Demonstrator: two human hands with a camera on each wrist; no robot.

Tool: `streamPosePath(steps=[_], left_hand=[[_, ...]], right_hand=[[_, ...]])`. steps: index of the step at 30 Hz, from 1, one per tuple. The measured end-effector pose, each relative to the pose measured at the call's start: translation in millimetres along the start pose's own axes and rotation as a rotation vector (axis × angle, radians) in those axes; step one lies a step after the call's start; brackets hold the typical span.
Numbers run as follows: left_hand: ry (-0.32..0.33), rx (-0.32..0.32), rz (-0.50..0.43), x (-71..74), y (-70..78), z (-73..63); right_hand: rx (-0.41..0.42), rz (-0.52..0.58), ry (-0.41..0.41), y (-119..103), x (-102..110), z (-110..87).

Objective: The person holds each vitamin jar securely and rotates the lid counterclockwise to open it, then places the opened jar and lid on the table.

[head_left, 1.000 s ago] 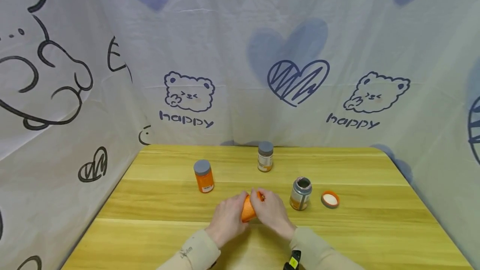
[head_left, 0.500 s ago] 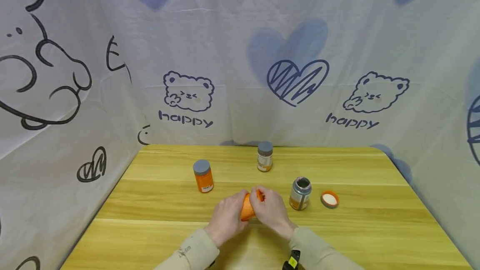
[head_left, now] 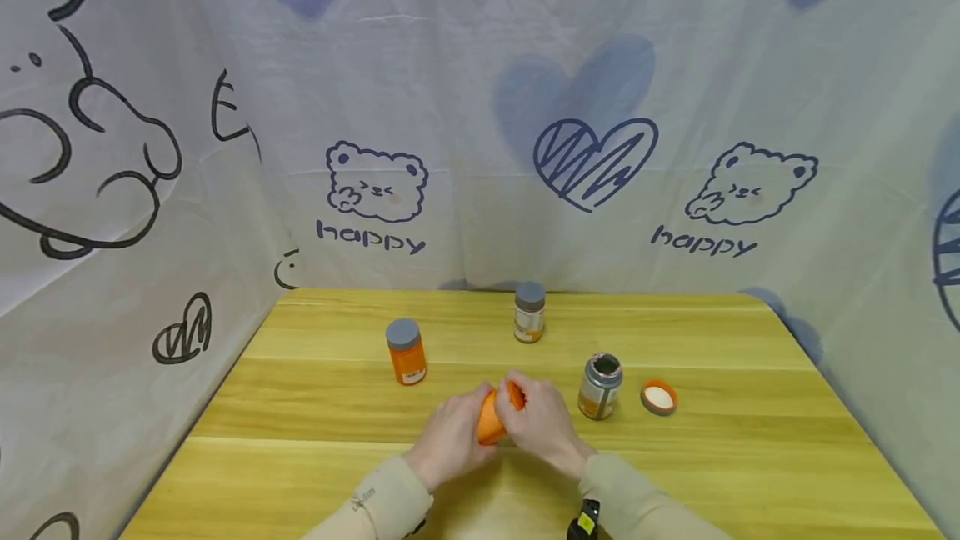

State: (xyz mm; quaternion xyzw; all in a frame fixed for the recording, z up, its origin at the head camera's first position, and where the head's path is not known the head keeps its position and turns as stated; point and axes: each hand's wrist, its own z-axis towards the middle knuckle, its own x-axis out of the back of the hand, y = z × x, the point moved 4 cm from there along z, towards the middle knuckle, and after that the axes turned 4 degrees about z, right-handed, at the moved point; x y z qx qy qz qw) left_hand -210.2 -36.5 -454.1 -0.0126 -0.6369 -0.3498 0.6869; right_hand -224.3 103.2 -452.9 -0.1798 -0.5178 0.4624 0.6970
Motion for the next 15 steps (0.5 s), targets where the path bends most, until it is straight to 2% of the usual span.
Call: streamPosePath(steps=[7,11,15], left_hand=[[-0.064,-0.048,-0.051,-2.3,-5.3,1.7],[-0.122,-0.072,-0.133,-1.1,-7.6,1.6],[-0.184,-0.066,-0.238,-1.5,-8.3,-0.1]], right_hand=[[-0.02,-0.061,-0.057,3.6,-0.7,1.2],[-0.056,-0.13,-0.109,5.6,-0.6,3.2],[-0.104,-0.156,-0.167,6.2,1.3,3.6]])
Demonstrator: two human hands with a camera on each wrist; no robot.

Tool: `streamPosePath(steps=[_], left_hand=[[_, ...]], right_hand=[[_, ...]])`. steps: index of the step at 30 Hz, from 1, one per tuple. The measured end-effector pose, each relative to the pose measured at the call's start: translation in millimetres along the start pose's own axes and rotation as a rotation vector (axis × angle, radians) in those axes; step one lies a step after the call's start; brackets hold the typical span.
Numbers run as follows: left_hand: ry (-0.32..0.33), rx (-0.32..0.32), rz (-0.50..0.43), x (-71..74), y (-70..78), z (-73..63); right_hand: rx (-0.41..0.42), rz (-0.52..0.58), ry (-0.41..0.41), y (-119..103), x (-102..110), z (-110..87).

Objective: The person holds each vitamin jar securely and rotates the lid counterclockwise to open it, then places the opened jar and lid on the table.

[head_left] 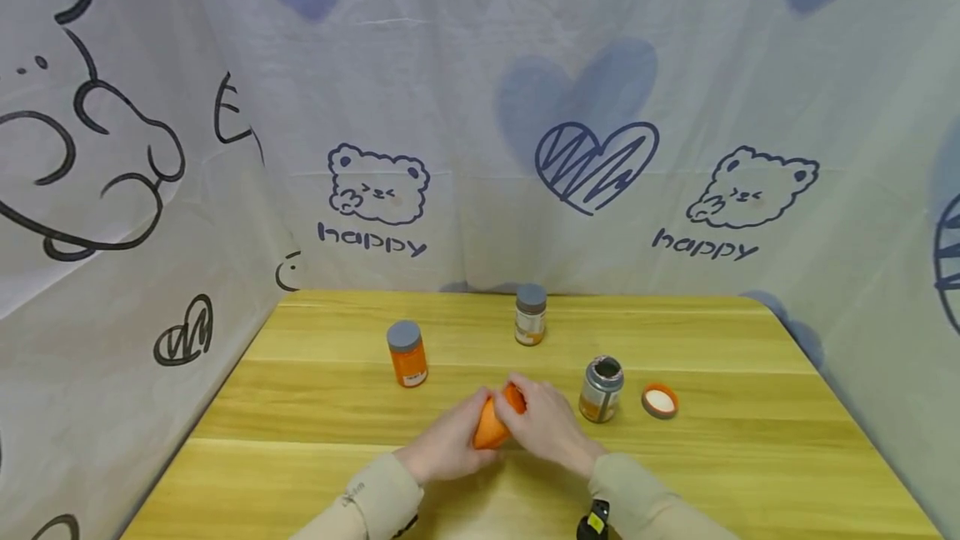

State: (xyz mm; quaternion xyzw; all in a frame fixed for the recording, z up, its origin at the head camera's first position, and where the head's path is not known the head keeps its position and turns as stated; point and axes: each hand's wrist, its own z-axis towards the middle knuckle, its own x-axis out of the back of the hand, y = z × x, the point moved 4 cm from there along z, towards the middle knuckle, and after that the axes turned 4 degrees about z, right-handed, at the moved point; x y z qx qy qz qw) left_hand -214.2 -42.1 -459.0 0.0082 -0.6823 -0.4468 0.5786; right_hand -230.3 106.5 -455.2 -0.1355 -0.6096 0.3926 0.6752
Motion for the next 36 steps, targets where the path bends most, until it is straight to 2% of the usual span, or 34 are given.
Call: streamPosePath(steps=[3,8,14,19,23,29,36], left_hand=[[-0.025,0.014,-0.025,-1.8,-1.1,-0.4],[-0.013,0.025,0.018,-1.4,-3.4,-1.3],[0.059,0.016,0.165,-4.3,-7.6,-2.3],[0.078,0.002,0.253,-10.0,-9.0,-3.3],[0.089,-0.003,0.253,-10.7,-9.5,-4.5],[0.084,-0.009,0.231,-9.0,-9.6,-4.2],[0.074,0.001,0.166,-8.9,-13.8,-2.7]], right_hand=[[-0.029,0.006,-0.041,2,2,-1.0],[-0.044,0.049,-0.085,4,6,-0.7],[-0.078,0.147,-0.147,5,6,2.2],[-0.146,0.22,-0.202,7,5,2.0],[-0.178,0.234,-0.206,8,4,0.9],[-0.156,0.185,-0.204,7,6,1.7],[-0.132,0.203,-0.219,5,6,2.7]])
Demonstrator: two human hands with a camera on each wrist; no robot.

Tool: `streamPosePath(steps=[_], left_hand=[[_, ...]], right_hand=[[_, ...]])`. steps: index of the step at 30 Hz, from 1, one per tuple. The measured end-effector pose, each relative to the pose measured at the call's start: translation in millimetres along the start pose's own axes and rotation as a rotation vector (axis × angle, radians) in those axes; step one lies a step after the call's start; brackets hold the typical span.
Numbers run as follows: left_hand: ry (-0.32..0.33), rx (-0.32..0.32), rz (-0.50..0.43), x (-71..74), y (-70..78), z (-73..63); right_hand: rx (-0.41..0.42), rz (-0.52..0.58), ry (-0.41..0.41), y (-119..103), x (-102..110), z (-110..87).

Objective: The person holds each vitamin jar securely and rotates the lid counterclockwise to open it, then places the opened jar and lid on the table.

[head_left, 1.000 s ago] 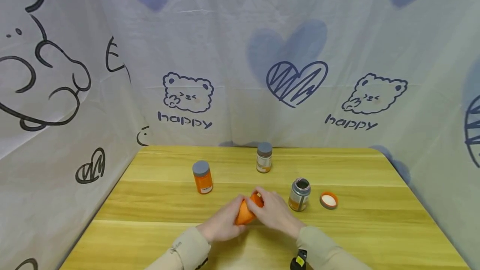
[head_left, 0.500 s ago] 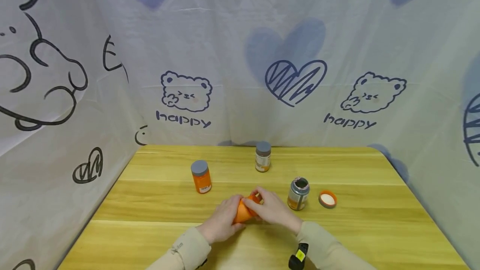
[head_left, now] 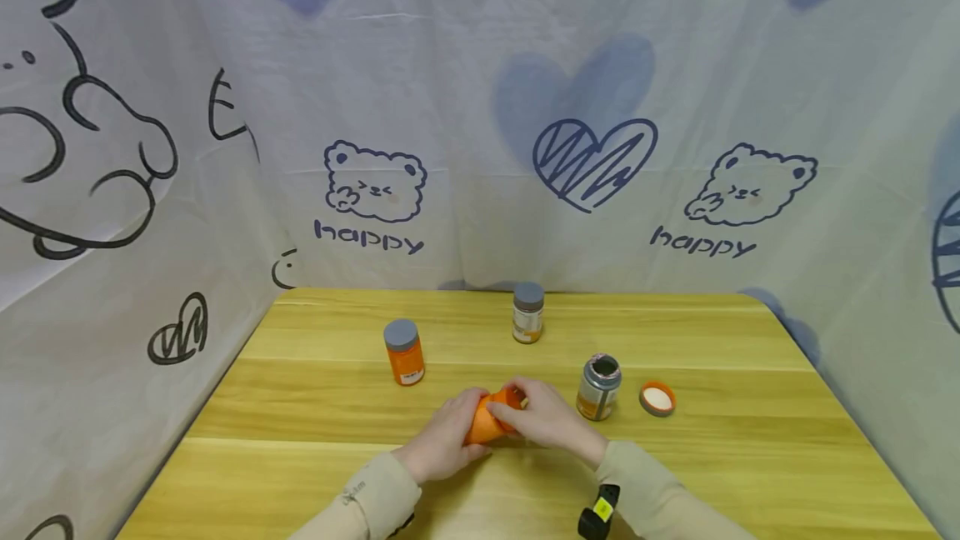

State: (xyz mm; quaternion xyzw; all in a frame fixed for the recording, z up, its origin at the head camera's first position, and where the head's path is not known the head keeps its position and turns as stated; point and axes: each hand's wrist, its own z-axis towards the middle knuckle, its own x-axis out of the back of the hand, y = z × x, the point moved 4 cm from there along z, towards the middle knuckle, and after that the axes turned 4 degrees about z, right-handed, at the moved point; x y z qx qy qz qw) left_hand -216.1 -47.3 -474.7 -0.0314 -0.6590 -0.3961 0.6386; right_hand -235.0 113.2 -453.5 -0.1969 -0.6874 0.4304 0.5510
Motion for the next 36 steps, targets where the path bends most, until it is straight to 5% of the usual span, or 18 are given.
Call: streamPosePath(steps=[14,36], left_hand=[[-0.089,0.0,-0.048,5.4,-0.1,2.8],[-0.09,-0.037,-0.06,5.6,-2.9,3.6]], right_hand=[[-0.003,-0.005,-0.042,-2.1,0.9,-1.2],[0.071,-0.062,-0.068,-3.0,1.1,-2.3]])
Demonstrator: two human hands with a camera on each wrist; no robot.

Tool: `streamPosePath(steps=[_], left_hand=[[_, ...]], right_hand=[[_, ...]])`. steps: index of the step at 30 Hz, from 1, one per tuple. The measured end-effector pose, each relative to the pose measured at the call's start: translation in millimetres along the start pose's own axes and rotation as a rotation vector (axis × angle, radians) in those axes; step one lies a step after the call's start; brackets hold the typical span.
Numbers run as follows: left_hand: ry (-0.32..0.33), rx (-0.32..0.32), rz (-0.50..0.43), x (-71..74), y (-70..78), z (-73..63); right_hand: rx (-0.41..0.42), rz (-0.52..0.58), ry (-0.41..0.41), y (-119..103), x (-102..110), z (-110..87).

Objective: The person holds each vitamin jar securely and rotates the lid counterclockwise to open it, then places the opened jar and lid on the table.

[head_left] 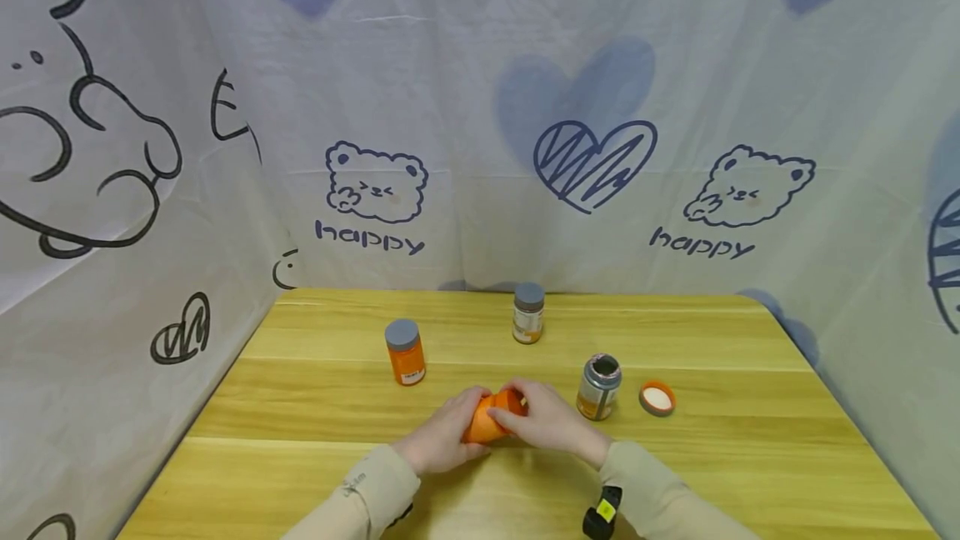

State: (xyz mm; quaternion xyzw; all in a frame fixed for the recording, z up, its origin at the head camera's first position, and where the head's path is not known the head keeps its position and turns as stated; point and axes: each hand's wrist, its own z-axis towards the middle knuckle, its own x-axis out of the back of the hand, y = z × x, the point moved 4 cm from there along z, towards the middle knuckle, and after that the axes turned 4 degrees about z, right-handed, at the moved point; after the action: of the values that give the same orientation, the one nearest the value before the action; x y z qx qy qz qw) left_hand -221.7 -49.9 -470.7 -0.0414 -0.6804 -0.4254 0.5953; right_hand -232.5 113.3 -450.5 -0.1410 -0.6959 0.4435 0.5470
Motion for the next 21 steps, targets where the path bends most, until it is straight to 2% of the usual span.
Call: streamPosePath(steps=[8,21], left_hand=[[-0.045,0.039,-0.026,-0.3,-3.8,1.8],[-0.048,0.024,-0.006,0.4,-4.5,3.0]], right_hand=[[0.084,-0.014,-0.028,4.5,-0.7,-1.5],[0.257,-0.135,0.006,5.3,-0.9,-7.1]])
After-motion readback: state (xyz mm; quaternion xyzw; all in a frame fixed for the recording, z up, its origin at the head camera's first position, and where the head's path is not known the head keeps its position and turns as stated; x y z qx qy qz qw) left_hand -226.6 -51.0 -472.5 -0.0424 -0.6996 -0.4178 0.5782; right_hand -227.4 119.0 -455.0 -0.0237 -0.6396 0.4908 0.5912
